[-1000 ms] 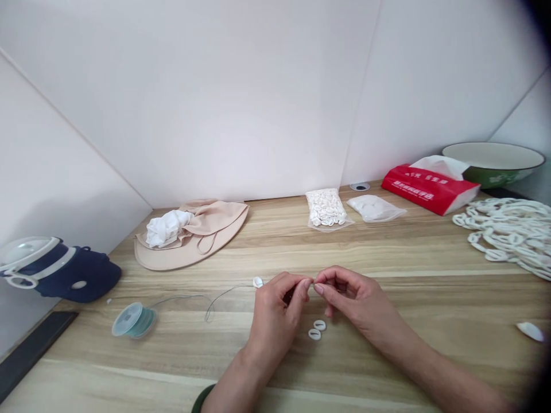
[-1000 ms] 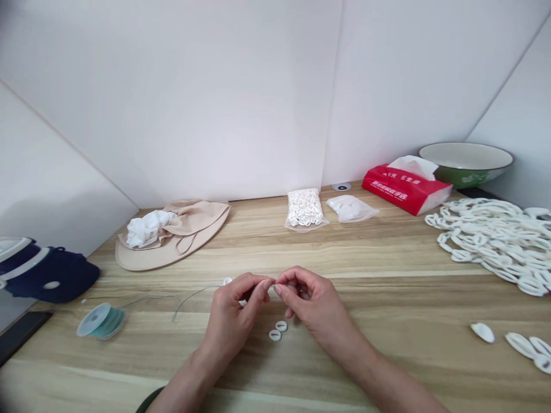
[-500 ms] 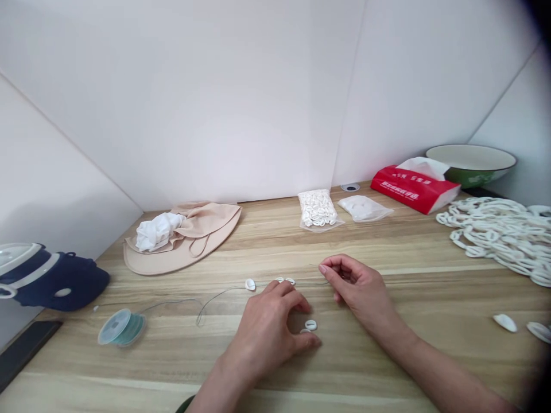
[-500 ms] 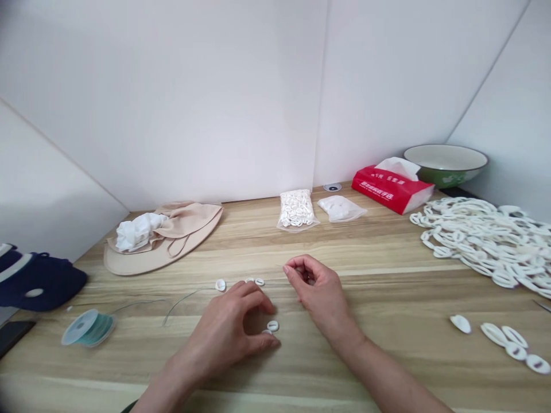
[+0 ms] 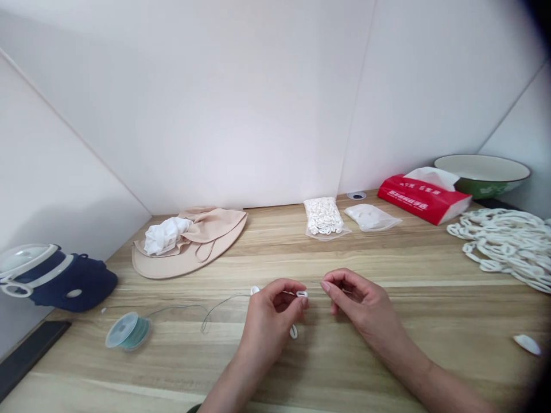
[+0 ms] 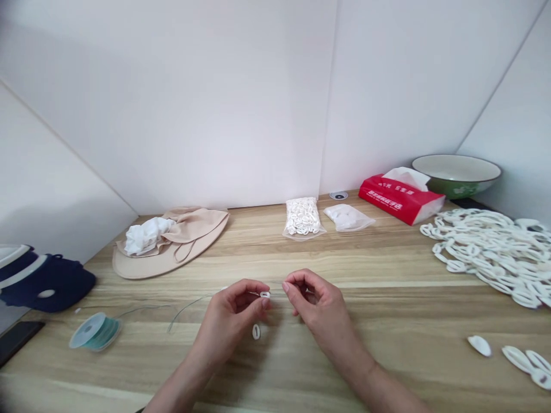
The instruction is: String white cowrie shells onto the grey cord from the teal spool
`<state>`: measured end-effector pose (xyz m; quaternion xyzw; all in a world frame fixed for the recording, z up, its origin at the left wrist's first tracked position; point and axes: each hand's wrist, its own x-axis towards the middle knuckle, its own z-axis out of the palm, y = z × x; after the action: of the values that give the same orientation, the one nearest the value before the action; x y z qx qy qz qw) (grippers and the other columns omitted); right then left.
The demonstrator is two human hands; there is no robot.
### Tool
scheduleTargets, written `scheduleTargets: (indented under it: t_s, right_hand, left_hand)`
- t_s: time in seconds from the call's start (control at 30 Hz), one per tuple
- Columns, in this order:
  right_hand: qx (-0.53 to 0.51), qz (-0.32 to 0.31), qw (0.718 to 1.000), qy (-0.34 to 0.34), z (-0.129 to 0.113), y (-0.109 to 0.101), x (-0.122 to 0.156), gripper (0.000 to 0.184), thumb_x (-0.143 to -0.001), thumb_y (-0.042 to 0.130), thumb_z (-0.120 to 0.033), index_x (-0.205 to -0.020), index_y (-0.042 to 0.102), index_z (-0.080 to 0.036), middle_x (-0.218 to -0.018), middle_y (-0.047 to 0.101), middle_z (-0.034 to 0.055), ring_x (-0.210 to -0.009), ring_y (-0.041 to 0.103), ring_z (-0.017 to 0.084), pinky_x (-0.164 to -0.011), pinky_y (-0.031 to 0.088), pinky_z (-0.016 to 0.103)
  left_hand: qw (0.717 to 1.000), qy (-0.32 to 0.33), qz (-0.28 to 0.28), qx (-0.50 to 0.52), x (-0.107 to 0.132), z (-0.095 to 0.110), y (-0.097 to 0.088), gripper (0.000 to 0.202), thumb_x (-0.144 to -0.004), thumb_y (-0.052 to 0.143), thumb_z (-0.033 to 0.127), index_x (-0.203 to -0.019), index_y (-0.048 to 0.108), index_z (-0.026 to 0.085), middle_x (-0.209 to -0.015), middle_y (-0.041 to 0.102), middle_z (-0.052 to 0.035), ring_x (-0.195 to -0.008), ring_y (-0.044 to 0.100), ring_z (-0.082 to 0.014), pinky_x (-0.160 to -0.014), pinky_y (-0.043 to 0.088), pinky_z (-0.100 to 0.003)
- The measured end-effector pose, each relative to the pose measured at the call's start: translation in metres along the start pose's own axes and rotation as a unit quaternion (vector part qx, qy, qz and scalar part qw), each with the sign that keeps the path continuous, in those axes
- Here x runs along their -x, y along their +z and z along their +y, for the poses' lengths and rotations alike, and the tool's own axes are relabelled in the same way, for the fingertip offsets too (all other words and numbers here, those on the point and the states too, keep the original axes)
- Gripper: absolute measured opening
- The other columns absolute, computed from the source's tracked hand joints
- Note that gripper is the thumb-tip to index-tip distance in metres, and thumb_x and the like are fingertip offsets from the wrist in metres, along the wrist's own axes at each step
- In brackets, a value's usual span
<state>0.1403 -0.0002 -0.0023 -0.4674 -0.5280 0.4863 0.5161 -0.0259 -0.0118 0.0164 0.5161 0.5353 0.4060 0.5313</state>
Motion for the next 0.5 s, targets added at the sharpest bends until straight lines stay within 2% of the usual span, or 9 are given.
scheduleTargets:
  t_s: [0.1,0.23,0.33,0.5]
  right_hand:
    - [-0.030,-0.031,0.999,-0.022,-0.0028,0.0038,0.0020,0.017,-0.080,0.065,-0.035,-0.074,0.060,-0.020,-0.083,0.055,-0.0009,-0.068,0.059,0.012,-0.060,0.056,0.023]
    - [-0.099,-0.066,0.993,-0.019,-0.0025,0.0083,0.0040,0.019,-0.081,0.064,-0.036,-0.075,0.058,-0.020,-0.098,0.054,0.0028,-0.088,0.061,0.017,-0.077,0.058,0.031]
    - [-0.101,-0.064,0.993,-0.020,0.0003,0.0091,0.0055,0.019,-0.082,0.064,-0.034,-0.073,0.057,-0.020,-0.099,0.055,0.0029,-0.090,0.062,0.016,-0.079,0.057,0.027]
    - [-0.094,-0.059,0.993,-0.029,0.0032,0.0075,0.0078,0.018,-0.084,0.063,-0.031,-0.072,0.054,-0.020,-0.101,0.054,0.0033,-0.093,0.061,0.015,-0.079,0.056,0.025]
  left_hand:
    - [0.994,-0.040,0.010,0.106,-0.0028,0.0012,-0.0008,0.023,-0.071,0.073,0.027,-0.088,0.067,0.013,-0.070,0.072,-0.0044,-0.066,0.066,-0.0150,-0.068,0.052,-0.025]
    - [0.986,-0.055,0.008,0.156,-0.0030,0.0043,-0.0015,0.029,-0.070,0.076,0.028,-0.093,0.069,0.012,-0.073,0.074,-0.0062,-0.067,0.069,-0.0160,-0.069,0.054,-0.025]
    - [0.982,-0.070,0.002,0.176,-0.0014,0.0051,-0.0010,0.032,-0.073,0.074,0.028,-0.100,0.069,0.012,-0.081,0.075,-0.0086,-0.073,0.070,-0.0168,-0.072,0.055,-0.025]
    - [0.976,-0.078,-0.001,0.201,-0.0003,0.0053,0.0001,0.027,-0.072,0.075,0.026,-0.095,0.072,0.012,-0.084,0.076,-0.0077,-0.076,0.070,-0.0156,-0.076,0.055,-0.022]
